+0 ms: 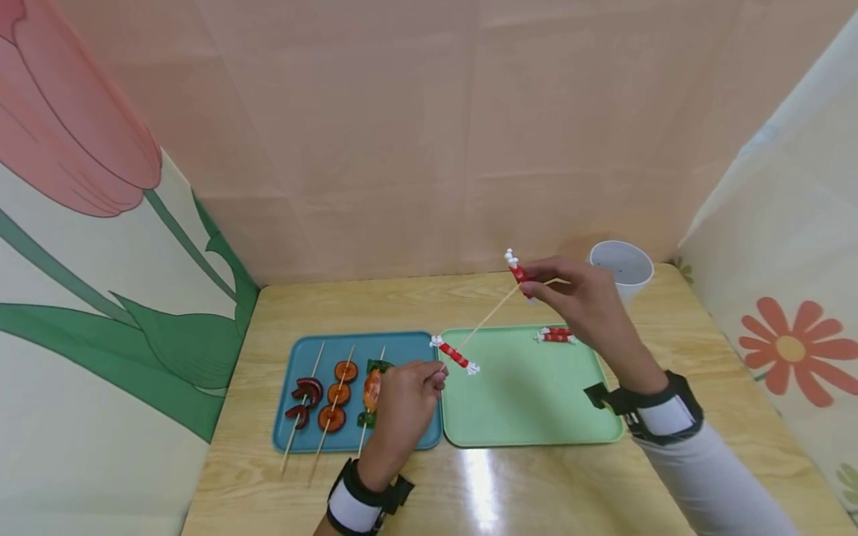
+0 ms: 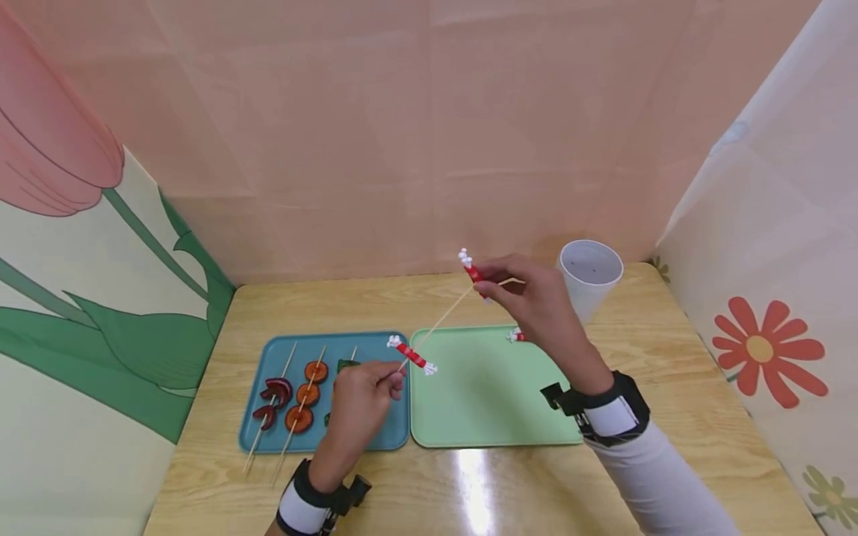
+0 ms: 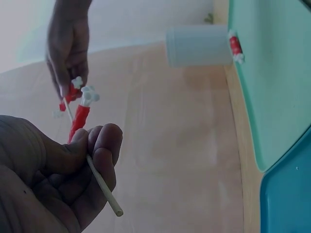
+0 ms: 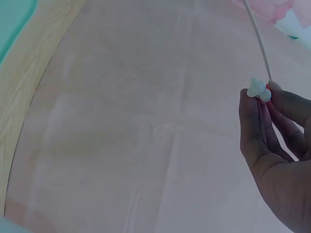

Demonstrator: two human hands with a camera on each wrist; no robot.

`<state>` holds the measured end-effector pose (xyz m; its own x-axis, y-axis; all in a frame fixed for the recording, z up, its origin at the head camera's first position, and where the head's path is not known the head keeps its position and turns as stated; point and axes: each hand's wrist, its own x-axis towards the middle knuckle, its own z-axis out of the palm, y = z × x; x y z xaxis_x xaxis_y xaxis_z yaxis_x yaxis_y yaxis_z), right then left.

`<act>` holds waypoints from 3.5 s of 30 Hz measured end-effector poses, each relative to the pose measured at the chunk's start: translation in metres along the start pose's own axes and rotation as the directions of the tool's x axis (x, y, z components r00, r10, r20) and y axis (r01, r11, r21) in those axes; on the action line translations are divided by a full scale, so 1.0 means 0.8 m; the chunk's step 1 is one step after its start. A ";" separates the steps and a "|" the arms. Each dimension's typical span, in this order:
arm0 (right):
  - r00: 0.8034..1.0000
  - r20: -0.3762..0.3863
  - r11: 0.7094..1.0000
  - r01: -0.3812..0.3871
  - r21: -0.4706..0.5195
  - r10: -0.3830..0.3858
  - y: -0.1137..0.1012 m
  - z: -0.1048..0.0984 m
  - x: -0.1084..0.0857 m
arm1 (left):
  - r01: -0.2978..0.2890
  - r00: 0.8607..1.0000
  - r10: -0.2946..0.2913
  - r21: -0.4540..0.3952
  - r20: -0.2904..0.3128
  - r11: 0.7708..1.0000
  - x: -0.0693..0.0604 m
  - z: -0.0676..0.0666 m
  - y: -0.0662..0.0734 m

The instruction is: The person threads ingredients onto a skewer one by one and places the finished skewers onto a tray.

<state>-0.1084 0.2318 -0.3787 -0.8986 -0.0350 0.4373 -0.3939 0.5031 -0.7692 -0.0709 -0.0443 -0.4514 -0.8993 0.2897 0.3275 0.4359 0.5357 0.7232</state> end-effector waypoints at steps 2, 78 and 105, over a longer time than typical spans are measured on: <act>0.999 -0.008 0.999 0.048 -0.018 -0.048 0.000 0.002 0.000 | -0.006 1.000 0.006 0.031 -0.002 0.999 0.000 0.000 0.000; 0.971 0.084 0.945 0.238 -0.223 -0.225 -0.017 0.136 -0.058 | 0.080 0.994 -0.065 0.165 -0.093 0.983 0.003 -0.002 0.001; 0.946 0.274 0.735 0.062 -0.676 0.172 0.280 0.032 -0.082 | 0.222 0.966 -0.223 -0.024 -0.133 0.975 -0.008 -0.025 -0.022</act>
<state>-0.1423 0.3245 -0.5918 -0.9710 -0.1830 0.1540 -0.2146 0.9509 -0.2232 -0.0734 -0.0711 -0.4540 -0.9703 0.0547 0.2355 0.2243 0.5674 0.7923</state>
